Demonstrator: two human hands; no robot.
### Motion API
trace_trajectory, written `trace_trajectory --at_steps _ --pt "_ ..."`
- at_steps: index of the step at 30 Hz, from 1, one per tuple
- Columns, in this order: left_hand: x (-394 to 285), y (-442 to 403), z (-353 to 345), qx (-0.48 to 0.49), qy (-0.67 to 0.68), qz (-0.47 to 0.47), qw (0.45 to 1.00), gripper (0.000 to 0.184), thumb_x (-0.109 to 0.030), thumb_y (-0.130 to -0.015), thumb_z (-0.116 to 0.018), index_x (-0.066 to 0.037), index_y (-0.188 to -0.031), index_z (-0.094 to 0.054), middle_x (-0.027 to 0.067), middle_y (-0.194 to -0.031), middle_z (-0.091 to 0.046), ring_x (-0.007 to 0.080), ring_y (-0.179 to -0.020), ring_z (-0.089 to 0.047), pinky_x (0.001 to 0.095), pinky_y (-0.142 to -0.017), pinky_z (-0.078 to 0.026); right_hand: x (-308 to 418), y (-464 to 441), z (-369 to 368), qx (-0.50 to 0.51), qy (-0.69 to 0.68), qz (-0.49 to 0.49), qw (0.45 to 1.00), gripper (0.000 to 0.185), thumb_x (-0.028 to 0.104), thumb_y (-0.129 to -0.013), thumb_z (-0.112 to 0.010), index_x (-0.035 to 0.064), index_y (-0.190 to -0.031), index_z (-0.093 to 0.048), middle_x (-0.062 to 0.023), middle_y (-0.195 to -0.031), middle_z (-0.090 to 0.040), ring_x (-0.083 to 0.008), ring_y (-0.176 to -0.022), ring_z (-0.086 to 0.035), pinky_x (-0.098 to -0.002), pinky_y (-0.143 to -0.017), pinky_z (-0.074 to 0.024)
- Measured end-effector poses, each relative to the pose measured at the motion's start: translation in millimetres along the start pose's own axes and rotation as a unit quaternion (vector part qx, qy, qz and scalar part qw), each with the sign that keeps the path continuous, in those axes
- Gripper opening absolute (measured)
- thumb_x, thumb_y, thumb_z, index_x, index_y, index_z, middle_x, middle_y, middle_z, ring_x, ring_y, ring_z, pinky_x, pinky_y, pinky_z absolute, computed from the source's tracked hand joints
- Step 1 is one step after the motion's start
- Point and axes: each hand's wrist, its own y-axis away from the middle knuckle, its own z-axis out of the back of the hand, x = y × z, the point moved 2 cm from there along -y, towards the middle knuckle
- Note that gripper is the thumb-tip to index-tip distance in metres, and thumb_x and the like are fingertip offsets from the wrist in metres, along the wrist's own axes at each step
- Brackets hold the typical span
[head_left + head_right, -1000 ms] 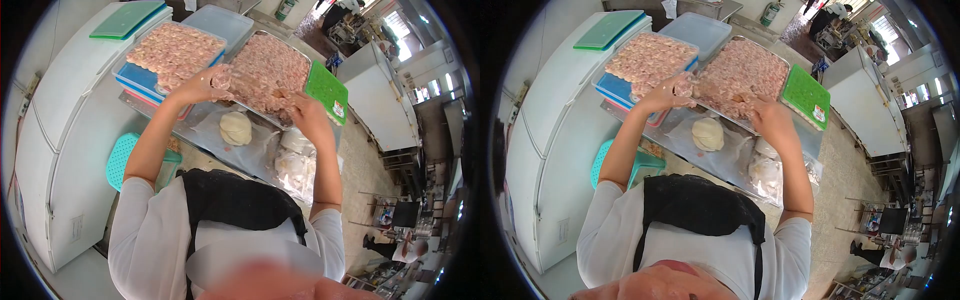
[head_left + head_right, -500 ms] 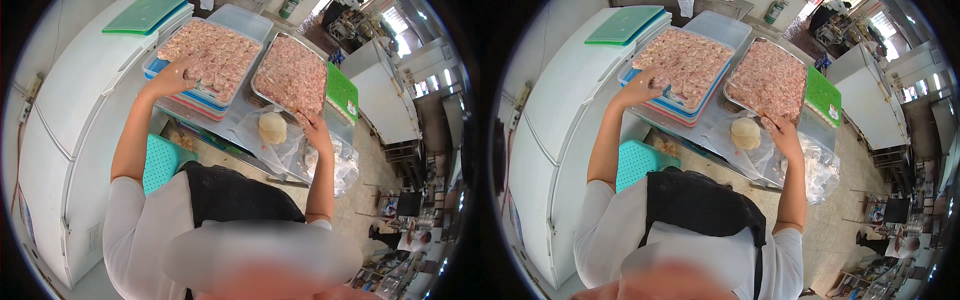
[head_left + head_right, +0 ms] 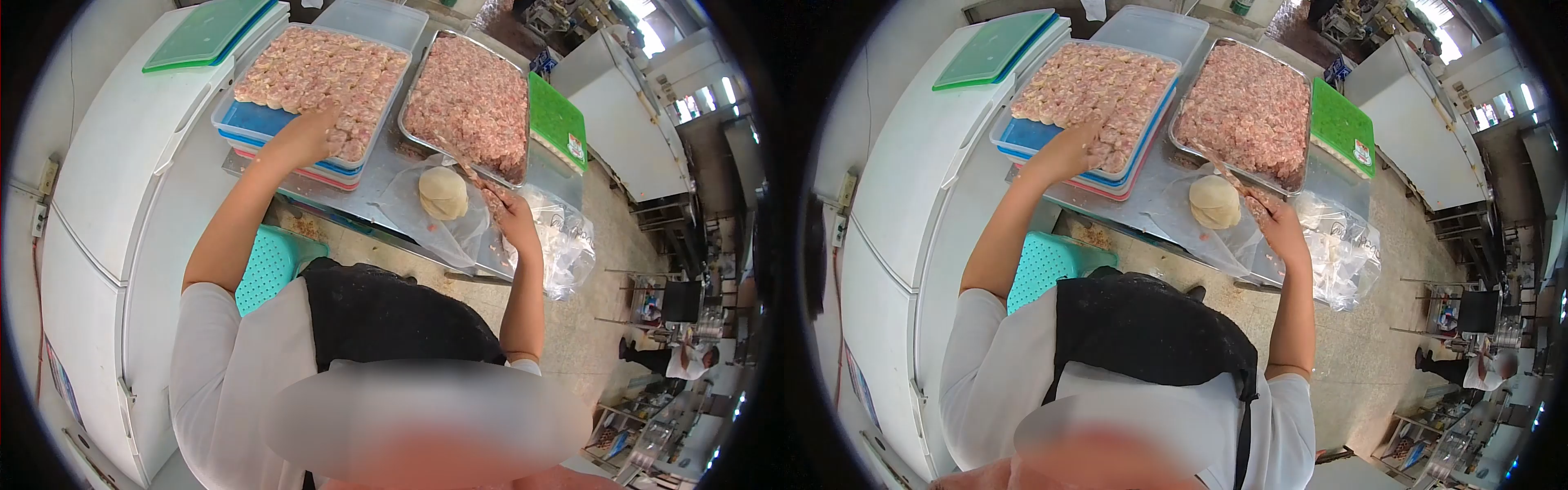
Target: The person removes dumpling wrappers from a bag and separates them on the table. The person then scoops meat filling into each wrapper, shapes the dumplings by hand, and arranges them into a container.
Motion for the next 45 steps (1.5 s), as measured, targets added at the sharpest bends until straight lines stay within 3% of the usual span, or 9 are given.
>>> trace_trajectory --at_steps 5,7,13,23,26,28,34,38,45 --pt "-0.1 10.2 -1.4 0.007 0.037 0.006 0.999 0.063 -0.013 -0.086 -0.051 -0.014 -0.145 -0.03 0.0199 -0.136 -0.046 0.0344 -0.123 -0.047 0.0368 -0.103 -0.037 -18.9 -27.5 35.2 -0.001 0.093 0.047 0.995 0.025 0.019 -0.092 -0.055 -0.0002 -0.106 -0.063 -0.0188 -0.098 -0.066 -0.03 -0.09 -0.064 -0.0358 -0.08 -0.0487" --pt "-6.7 13.4 -3.1 -0.045 0.073 0.046 0.995 0.059 -0.009 -0.086 -0.042 -0.013 -0.144 -0.031 0.0252 -0.12 -0.056 0.039 -0.11 -0.054 0.0414 -0.096 -0.042 -16.0 -44.1 66.4 0.021 0.334 0.045 0.941 0.026 0.023 -0.091 -0.051 0.0008 -0.092 -0.064 -0.0216 -0.09 -0.064 -0.0389 -0.086 -0.062 -0.0433 -0.074 -0.0493" --pt "-14.4 13.2 -19.5 -0.126 0.094 0.028 0.987 0.056 -0.01 -0.09 -0.042 -0.018 -0.145 -0.031 0.0189 -0.124 -0.056 0.0331 -0.114 -0.055 0.038 -0.096 -0.042 -44.8 -115.0 116.4 0.028 0.52 0.107 0.847 0.019 0.015 -0.081 -0.054 0.0016 -0.076 -0.066 -0.0192 -0.079 -0.066 -0.0361 -0.075 -0.065 -0.0465 -0.063 -0.0512" --pt "-20.3 -2.8 -22.0 -0.204 0.008 0.145 0.968 0.047 -0.013 -0.088 -0.05 -0.008 -0.134 -0.044 0.0202 -0.116 -0.058 0.0363 -0.098 -0.06 0.0404 -0.085 -0.048 -84.7 -83.6 90.2 0.128 0.457 0.352 0.806 0.013 0.012 -0.075 -0.056 0.005 -0.072 -0.067 -0.0137 -0.073 -0.066 -0.0285 -0.068 -0.068 -0.038 -0.056 -0.0539" --pt "-92.9 1.1 -24.4 -0.221 -0.21 0.237 0.922 0.039 -0.014 -0.088 -0.053 -0.005 -0.126 -0.051 0.0196 -0.114 -0.057 0.0365 -0.098 -0.059 0.0423 -0.085 -0.048 -64.1 -108.1 124.7 0.146 0.557 0.254 0.777 0.013 0.012 -0.075 -0.056 0.0055 -0.07 -0.066 -0.0125 -0.072 -0.066 -0.0276 -0.066 -0.067 -0.0376 -0.055 -0.0536" --pt "-146.4 -2.5 -39.2 -0.37 -0.175 0.107 0.906 0.033 -0.013 -0.086 -0.055 -0.005 -0.118 -0.056 0.018 -0.114 -0.056 0.0359 -0.103 -0.056 0.0421 -0.088 -0.046 -68.6 -126.0 122.8 0.119 0.544 0.267 0.786 0.013 0.012 -0.075 -0.056 0.0053 -0.071 -0.065 -0.0127 -0.072 -0.066 -0.0274 -0.066 -0.067 -0.038 -0.055 -0.0535" --pt "-165.2 -48.2 -166.6 -0.132 0.131 -0.01 0.982 0.026 -0.012 -0.079 -0.065 -0.008 -0.105 -0.061 0.0108 -0.104 -0.056 0.0273 -0.093 -0.056 0.0343 -0.08 -0.046 -106.4 -116.8 60.7 0.078 0.42 0.319 0.846 0.014 0.014 -0.077 -0.055 0.0044 -0.072 -0.064 -0.0133 -0.073 -0.065 -0.0285 -0.067 -0.067 -0.0406 -0.057 -0.0534" --pt "-152.8 -62.2 -179.8 -0.15 0.049 -0.039 0.987 0.025 -0.014 -0.079 -0.066 -0.008 -0.102 -0.062 0.0088 -0.098 -0.058 0.0245 -0.087 -0.058 0.0315 -0.075 -0.047 -106.7 -117.4 88.5 0.11 0.412 0.266 0.865 0.016 0.017 -0.08 -0.054 0.0051 -0.075 -0.064 -0.0131 -0.077 -0.065 -0.0303 -0.07 -0.066 -0.043 -0.06 -0.0529" --pt "-127.9 -67.7 -165.8 -0.095 0.3 0.019 0.949 0.015 -0.015 -0.085 -0.064 -0.004 -0.095 -0.063 0.0046 -0.091 -0.061 0.0167 -0.085 -0.059 0.0289 -0.076 -0.047 -91.2 -121.3 52.4 0.094 0.429 0.273 0.856 0.016 0.016 -0.079 -0.054 0.006 -0.075 -0.065 -0.0139 -0.078 -0.065 -0.0278 -0.071 -0.067 -0.0423 -0.057 -0.0535"
